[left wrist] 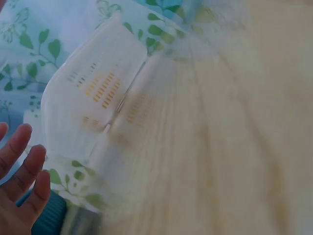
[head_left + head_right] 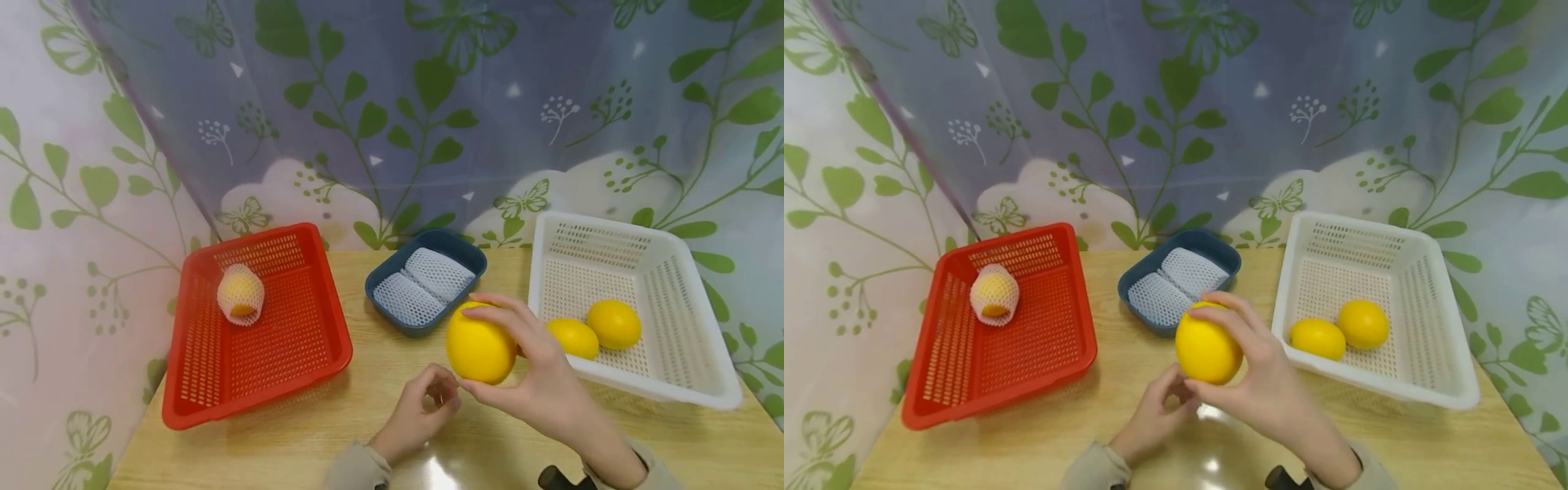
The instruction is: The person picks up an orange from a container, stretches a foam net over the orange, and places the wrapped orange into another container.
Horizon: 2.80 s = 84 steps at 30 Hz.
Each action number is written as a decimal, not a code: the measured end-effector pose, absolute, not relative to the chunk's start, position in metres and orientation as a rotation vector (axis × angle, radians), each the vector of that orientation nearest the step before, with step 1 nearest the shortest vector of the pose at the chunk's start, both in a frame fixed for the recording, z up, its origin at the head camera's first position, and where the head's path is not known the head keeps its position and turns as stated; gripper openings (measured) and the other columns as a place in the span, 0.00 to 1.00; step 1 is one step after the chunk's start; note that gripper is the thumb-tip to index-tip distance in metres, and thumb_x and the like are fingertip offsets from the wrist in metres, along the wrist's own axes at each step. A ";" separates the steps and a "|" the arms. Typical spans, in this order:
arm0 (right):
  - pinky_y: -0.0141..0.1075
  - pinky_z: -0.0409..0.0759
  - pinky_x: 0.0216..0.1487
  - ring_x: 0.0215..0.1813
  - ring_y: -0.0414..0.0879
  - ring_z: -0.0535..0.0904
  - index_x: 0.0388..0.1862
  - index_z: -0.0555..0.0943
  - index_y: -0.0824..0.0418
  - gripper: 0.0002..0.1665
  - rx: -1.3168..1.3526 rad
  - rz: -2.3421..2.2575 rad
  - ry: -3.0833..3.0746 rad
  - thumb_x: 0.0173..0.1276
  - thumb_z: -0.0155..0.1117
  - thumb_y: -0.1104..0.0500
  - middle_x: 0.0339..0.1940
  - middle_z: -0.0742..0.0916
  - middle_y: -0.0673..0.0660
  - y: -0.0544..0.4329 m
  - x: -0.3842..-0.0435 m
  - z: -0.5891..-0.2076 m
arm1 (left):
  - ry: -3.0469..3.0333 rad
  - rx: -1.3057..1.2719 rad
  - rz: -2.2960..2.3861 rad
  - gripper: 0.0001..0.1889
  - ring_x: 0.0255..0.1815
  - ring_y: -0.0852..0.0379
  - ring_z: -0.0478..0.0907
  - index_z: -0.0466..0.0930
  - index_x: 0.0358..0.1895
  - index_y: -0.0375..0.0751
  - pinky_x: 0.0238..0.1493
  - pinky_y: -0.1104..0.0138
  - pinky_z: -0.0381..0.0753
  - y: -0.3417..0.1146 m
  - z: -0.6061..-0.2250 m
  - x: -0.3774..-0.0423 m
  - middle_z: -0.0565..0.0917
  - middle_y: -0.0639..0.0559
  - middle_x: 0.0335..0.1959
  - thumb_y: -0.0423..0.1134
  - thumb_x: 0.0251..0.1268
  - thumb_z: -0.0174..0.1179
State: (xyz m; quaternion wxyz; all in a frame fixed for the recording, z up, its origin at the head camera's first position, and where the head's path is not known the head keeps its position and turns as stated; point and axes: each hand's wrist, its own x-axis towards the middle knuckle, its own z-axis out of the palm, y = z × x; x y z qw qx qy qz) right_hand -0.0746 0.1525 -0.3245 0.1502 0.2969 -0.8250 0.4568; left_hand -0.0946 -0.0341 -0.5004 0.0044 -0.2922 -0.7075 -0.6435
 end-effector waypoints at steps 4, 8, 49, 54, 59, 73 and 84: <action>0.35 0.81 0.48 0.63 0.46 0.73 0.64 0.75 0.51 0.47 0.846 1.394 -2.383 0.42 0.84 0.66 0.70 0.72 0.50 0.148 -0.072 -0.340 | -2.221 -0.901 -1.988 0.13 0.32 0.62 0.76 0.73 0.48 0.44 0.33 0.68 0.80 -0.039 -0.511 -0.094 0.81 0.49 0.35 0.29 0.64 0.63; 0.38 0.82 0.47 0.65 0.45 0.72 0.64 0.75 0.49 0.46 0.802 1.510 -2.405 0.44 0.85 0.64 0.69 0.73 0.48 0.143 -0.071 -0.358 | -2.218 -0.923 -1.927 0.22 0.32 0.63 0.75 0.69 0.54 0.46 0.31 0.69 0.80 -0.042 -0.518 -0.094 0.80 0.50 0.36 0.30 0.59 0.67; 0.34 0.76 0.55 0.54 0.49 0.77 0.67 0.71 0.65 0.27 0.472 2.263 -2.543 0.73 0.59 0.58 0.58 0.79 0.65 0.135 -0.081 -0.485 | -2.207 -1.022 -1.779 0.47 0.63 0.49 0.73 0.65 0.66 0.38 0.63 0.57 0.73 -0.041 -0.496 -0.085 0.73 0.43 0.64 0.31 0.37 0.81; 0.34 0.76 0.53 0.53 0.49 0.77 0.65 0.75 0.63 0.24 0.277 2.118 -2.612 0.74 0.58 0.55 0.57 0.82 0.61 0.130 -0.078 -0.490 | -2.315 -0.966 -1.882 0.43 0.67 0.54 0.70 0.68 0.65 0.49 0.66 0.57 0.71 -0.041 -0.507 -0.088 0.73 0.49 0.67 0.36 0.41 0.81; 0.34 0.77 0.54 0.53 0.44 0.80 0.58 0.82 0.61 0.18 0.171 1.948 -2.560 0.73 0.60 0.56 0.54 0.86 0.56 0.127 -0.076 -0.494 | -2.380 -0.924 -1.882 0.42 0.66 0.56 0.71 0.69 0.66 0.54 0.65 0.58 0.71 -0.042 -0.520 -0.091 0.74 0.50 0.67 0.45 0.45 0.80; 0.31 0.77 0.20 0.20 0.39 0.77 0.35 0.87 0.66 0.10 -0.012 2.030 -2.151 0.72 0.62 0.62 0.28 0.88 0.52 0.124 -0.081 -0.510 | -2.402 -0.810 -1.902 0.37 0.50 0.60 0.80 0.71 0.61 0.57 0.52 0.63 0.79 -0.043 -0.523 -0.092 0.81 0.59 0.54 0.42 0.45 0.79; 0.30 0.79 0.27 0.28 0.40 0.79 0.35 0.85 0.69 0.09 0.029 2.016 -2.099 0.73 0.59 0.67 0.31 0.88 0.53 0.125 -0.082 -0.515 | -2.342 -0.815 -1.946 0.40 0.52 0.59 0.78 0.66 0.62 0.44 0.55 0.62 0.77 -0.044 -0.525 -0.093 0.78 0.55 0.55 0.40 0.44 0.80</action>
